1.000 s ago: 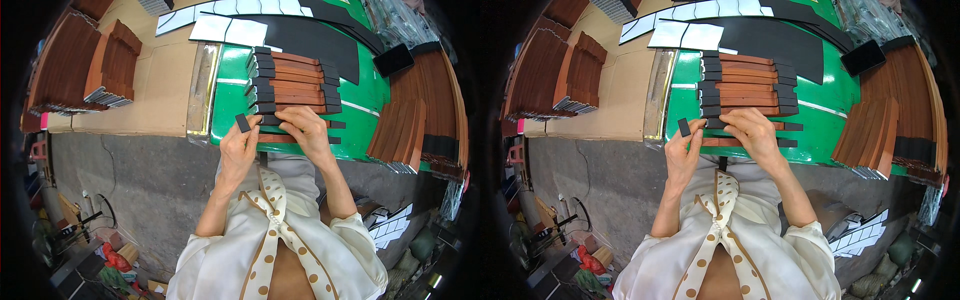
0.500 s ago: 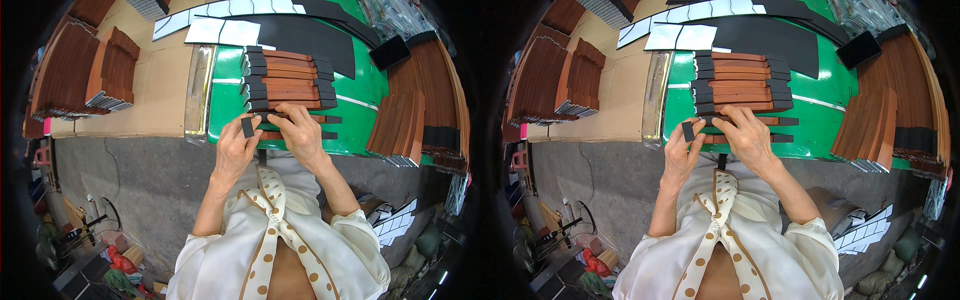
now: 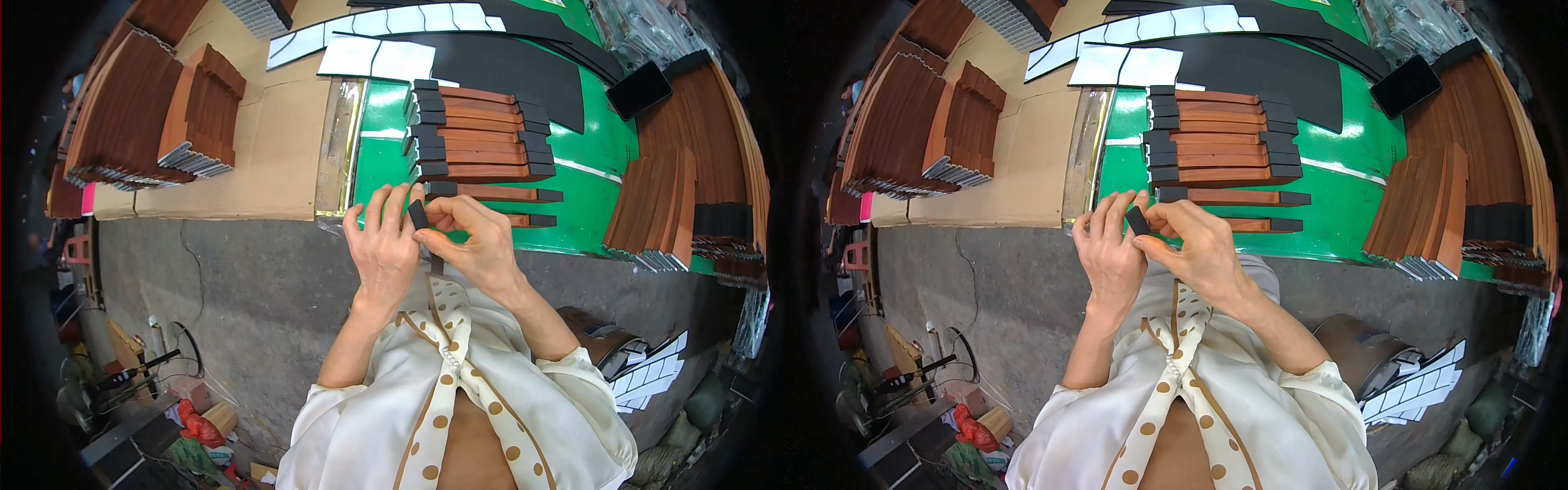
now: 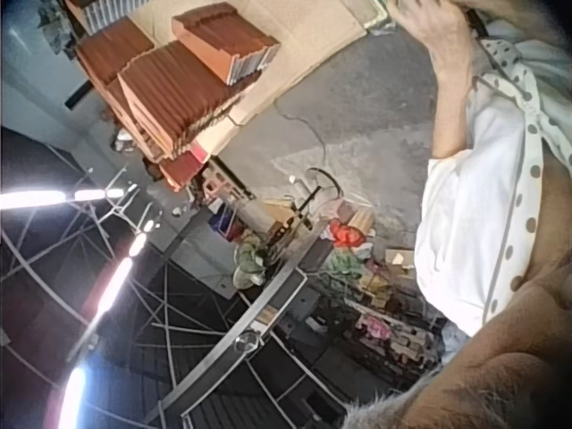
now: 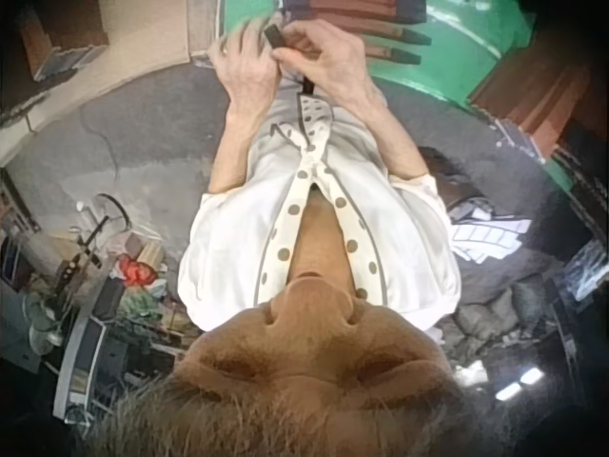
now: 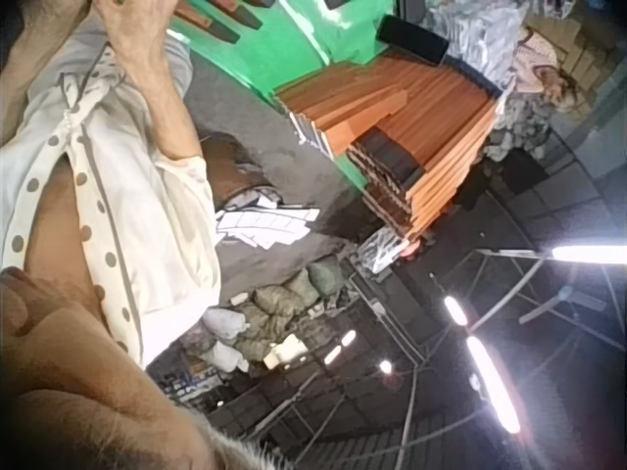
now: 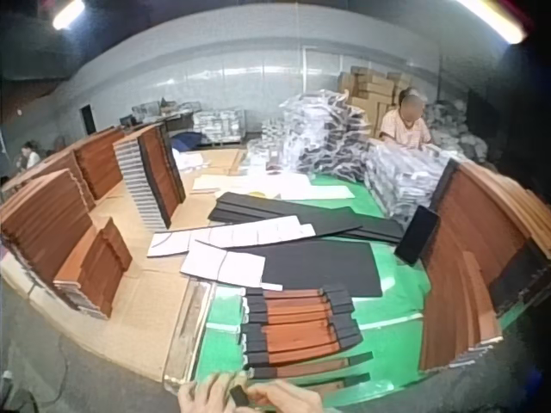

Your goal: The recorder applies adhesive foam strips to wooden handles or components at a workstation.

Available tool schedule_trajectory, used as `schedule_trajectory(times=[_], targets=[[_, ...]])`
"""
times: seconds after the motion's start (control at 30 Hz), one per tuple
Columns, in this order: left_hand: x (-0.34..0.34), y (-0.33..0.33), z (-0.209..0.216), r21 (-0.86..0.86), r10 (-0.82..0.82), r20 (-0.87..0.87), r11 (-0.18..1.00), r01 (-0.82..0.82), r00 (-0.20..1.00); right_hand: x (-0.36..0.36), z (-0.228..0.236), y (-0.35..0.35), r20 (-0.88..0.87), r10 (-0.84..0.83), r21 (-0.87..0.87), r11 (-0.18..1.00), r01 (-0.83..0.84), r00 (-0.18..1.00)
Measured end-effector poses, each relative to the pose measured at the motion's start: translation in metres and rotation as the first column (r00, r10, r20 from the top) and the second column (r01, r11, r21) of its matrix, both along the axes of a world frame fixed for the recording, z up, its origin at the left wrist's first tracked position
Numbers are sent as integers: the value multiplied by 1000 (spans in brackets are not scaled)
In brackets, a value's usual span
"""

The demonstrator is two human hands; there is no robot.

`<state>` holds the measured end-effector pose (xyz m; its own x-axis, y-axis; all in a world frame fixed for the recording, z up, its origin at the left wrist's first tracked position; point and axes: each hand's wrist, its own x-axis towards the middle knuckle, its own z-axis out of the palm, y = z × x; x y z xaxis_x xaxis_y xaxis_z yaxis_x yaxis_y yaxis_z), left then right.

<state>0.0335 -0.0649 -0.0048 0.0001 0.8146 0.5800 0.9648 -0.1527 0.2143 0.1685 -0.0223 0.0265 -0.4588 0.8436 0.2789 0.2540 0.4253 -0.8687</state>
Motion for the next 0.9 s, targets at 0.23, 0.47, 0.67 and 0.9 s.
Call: schedule_trajectory(times=[0.23, 0.47, 0.67, 0.9], targets=[[1, -10, 8, -24, 9, -88, 1000, -12, 996, 2, 0, -6, -23, 1, -29, 1000, -2, 1000], [-24, -16, 11, -108, 81, -171, 989, -101, 982, 35, 19, 4, 37, 35, -74, 997, -32, 999], [-11, -23, -8, -147, -72, 352, 980, 131, 933, 43, -12, 4, 67, -33, 44, 999, 30, 997], [-4, -16, -19, -224, 94, 792, 964, 144, 603, 25, -28, 8, 162, -72, 329, 944, 15, 984]])
